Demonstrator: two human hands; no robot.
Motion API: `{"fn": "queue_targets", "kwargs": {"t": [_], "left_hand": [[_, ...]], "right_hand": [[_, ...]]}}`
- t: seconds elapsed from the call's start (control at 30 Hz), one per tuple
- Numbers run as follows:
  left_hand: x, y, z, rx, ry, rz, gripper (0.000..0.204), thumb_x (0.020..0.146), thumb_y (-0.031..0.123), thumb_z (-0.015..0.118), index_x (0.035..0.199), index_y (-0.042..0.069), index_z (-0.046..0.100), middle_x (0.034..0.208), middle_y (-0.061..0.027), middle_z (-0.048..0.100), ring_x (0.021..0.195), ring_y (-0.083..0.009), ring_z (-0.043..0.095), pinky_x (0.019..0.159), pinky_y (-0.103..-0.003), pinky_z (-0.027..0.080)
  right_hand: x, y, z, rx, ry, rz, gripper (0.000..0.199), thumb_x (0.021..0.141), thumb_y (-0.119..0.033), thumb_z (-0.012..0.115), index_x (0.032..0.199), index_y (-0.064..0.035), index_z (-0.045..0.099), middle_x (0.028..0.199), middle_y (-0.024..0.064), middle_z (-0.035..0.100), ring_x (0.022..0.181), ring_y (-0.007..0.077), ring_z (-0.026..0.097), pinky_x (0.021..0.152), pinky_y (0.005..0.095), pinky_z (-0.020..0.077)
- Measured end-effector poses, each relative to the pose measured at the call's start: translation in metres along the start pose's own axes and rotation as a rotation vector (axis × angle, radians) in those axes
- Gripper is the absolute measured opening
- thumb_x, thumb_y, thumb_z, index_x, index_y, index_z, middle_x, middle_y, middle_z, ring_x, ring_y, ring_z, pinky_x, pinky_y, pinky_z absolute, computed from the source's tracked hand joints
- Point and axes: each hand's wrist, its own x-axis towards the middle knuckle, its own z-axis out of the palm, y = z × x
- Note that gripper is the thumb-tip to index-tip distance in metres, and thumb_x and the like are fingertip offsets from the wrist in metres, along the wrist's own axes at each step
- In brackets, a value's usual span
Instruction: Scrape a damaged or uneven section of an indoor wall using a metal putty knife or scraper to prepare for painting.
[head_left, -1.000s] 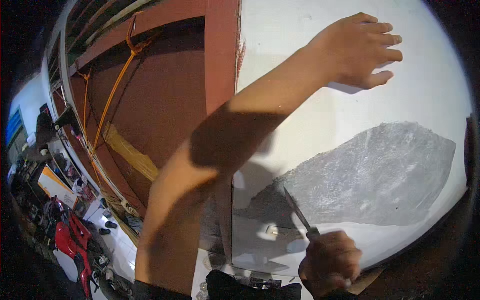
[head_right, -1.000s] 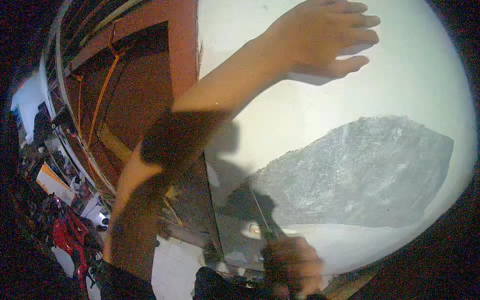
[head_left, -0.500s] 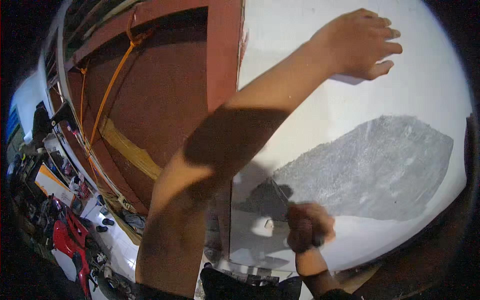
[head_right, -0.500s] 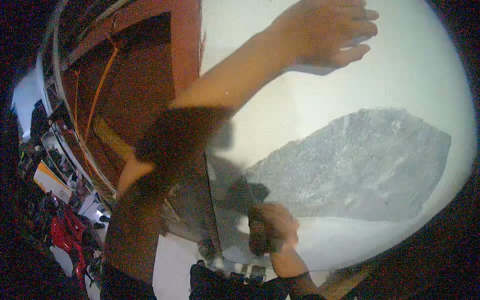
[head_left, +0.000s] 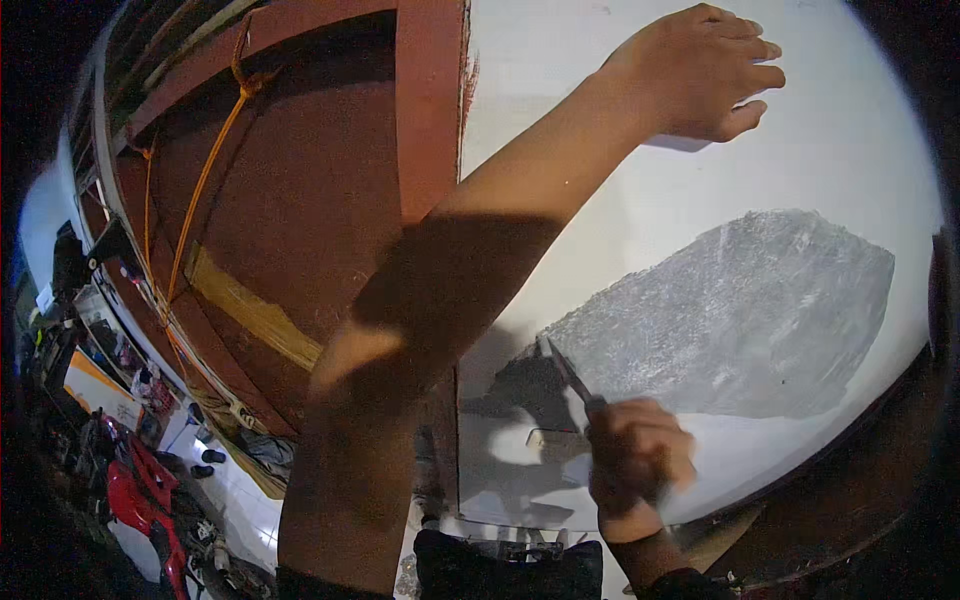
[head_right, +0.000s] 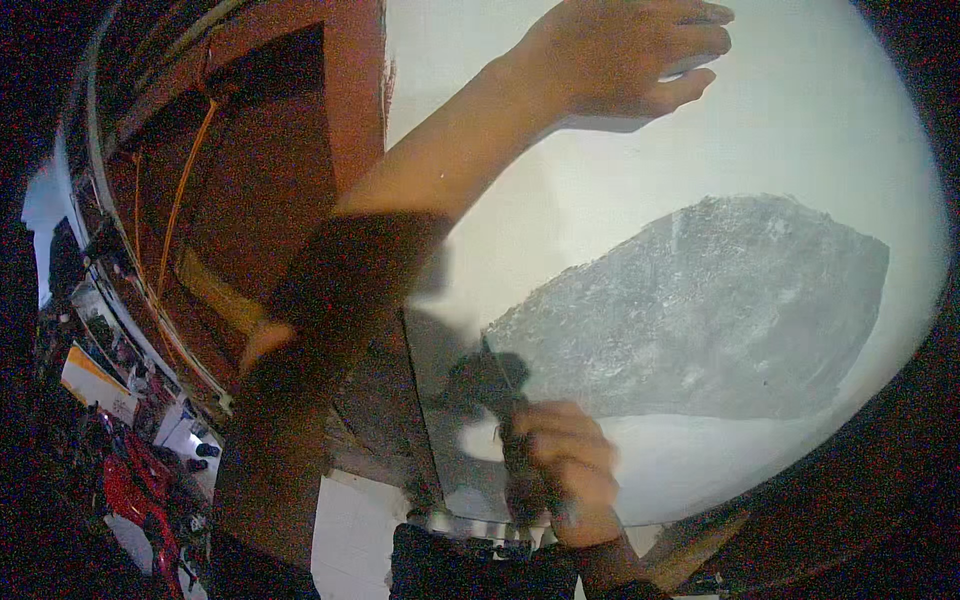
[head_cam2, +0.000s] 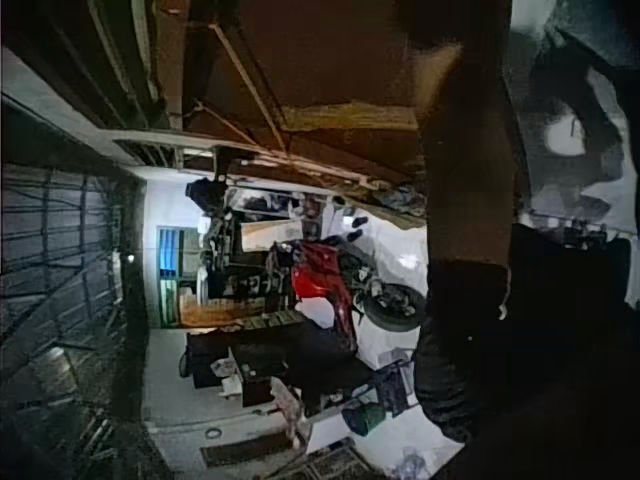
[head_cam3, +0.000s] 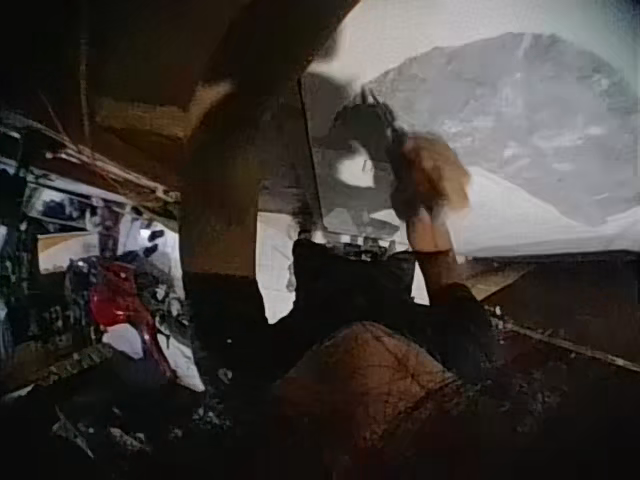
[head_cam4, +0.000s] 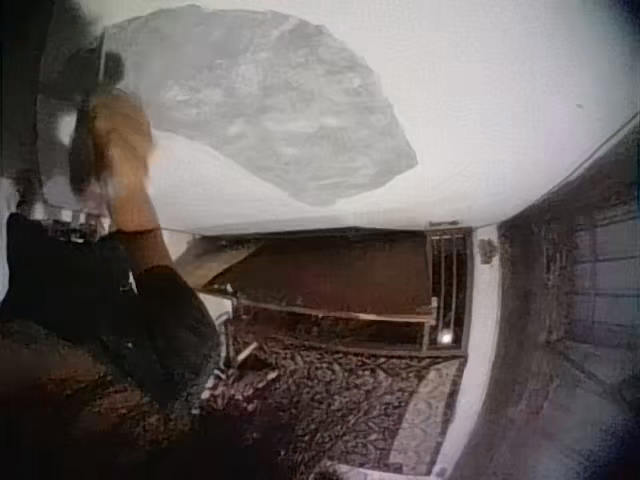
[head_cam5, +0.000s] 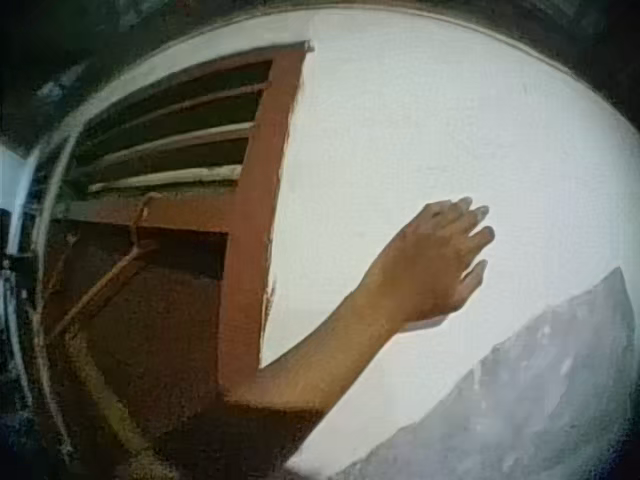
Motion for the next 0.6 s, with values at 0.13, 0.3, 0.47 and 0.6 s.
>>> {"fn": "queue_targets", "kwargs": {"t": [0.13,0.3,0.47,0.6], "left_hand": [[-0.003,0.004,0.009,0.307,0.021,0.011,0.027,0.08,0.031,0.045,0.098,0.015,0.058,0.112,-0.0012,0.055,0.107,-0.0167,0.048,0.092,-0.033,0.037],[-0.008,0.001,0.006,0.358,0.066,-0.002,0.027,0.081,0.031,0.045,0.099,0.015,0.058,0.112,-0.0006,0.054,0.109,-0.0158,0.047,0.094,-0.033,0.035],[-0.003,0.003,0.009,0.289,0.052,-0.027,0.027,0.08,0.03,0.045,0.099,0.015,0.058,0.112,-0.0002,0.054,0.11,-0.0147,0.046,0.094,-0.033,0.035],[-0.001,0.006,0.01,0.3,0.079,-0.021,0.027,0.08,0.03,0.045,0.098,0.016,0.058,0.112,-0.0004,0.054,0.11,-0.0157,0.046,0.094,-0.033,0.035]], "right_hand": [[0.009,0.007,0.015,-0.133,0.111,-0.022,0.05,0.084,-0.035,0.05,0.047,-0.0078,0.03,0.043,0.0027,0.036,0.036,0.0155,0.038,0.037,0.0273,0.0385],[-0.013,0.024,0.001,-0.134,0.032,-0.111,0.036,0.081,-0.015,0.05,0.049,-0.0037,0.037,0.05,0.0041,0.043,0.04,0.0134,0.041,0.041,0.0253,0.0396],[-0.001,0.003,0.003,0.098,0.032,0.027,0.035,0.074,-0.012,0.051,0.046,-0.005,0.033,0.043,0.0055,0.04,0.037,0.0153,0.041,0.038,0.0271,0.04],[-0.013,-0.006,0.001,-0.095,0.098,0.104,0.045,0.083,-0.025,0.048,0.043,-0.0056,0.037,0.038,0.0017,0.041,0.034,0.0136,0.04,0.036,0.0262,0.0398]]}}
